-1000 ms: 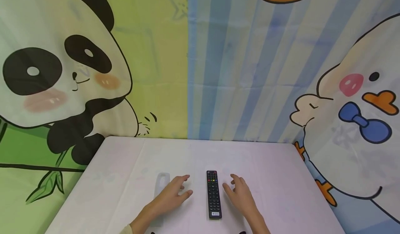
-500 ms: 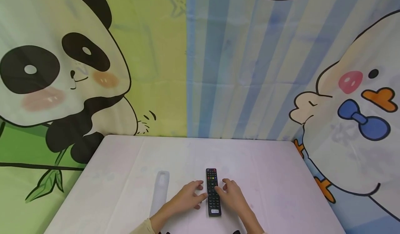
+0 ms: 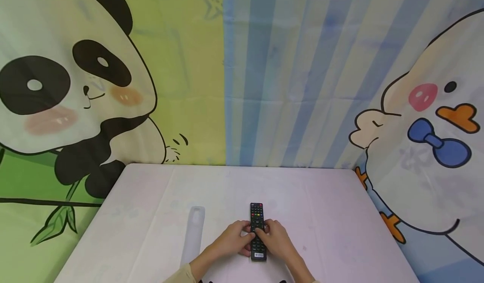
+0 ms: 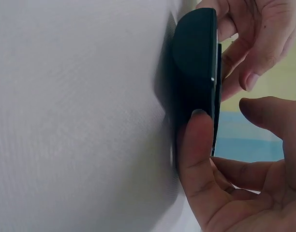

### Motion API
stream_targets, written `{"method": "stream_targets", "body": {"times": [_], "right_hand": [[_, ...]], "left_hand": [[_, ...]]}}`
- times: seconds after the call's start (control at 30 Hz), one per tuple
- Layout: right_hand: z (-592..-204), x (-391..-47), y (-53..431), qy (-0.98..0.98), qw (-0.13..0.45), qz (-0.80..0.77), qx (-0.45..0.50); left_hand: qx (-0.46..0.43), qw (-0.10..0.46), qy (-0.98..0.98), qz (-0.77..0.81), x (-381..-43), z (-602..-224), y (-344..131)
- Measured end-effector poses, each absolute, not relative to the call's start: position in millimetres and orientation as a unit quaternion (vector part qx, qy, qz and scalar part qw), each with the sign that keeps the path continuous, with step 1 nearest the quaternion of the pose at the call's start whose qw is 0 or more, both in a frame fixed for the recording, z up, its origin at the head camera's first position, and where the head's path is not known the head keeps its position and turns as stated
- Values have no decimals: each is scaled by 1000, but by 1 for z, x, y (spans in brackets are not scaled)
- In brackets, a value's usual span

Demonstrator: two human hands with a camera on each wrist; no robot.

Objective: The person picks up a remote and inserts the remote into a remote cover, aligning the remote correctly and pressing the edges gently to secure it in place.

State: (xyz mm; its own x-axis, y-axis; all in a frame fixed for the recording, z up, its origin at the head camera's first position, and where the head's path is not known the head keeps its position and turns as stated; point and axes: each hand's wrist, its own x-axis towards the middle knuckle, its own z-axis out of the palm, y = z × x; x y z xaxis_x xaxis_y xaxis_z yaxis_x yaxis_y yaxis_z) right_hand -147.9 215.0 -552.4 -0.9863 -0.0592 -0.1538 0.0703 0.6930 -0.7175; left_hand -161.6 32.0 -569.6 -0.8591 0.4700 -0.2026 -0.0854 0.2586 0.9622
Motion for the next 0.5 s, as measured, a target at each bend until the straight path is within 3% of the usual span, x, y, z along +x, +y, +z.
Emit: {"method": "stream_targets", "body": {"times": [0.27,0.5], "right_hand": [[-555,-145,213,905,91,-415,-2],[-559,-142,213,887,94,-452,-11]], "left_hand": [[126,238,748,606,-161,-569,31],[136,205,768,591,-160,-566,28]]}}
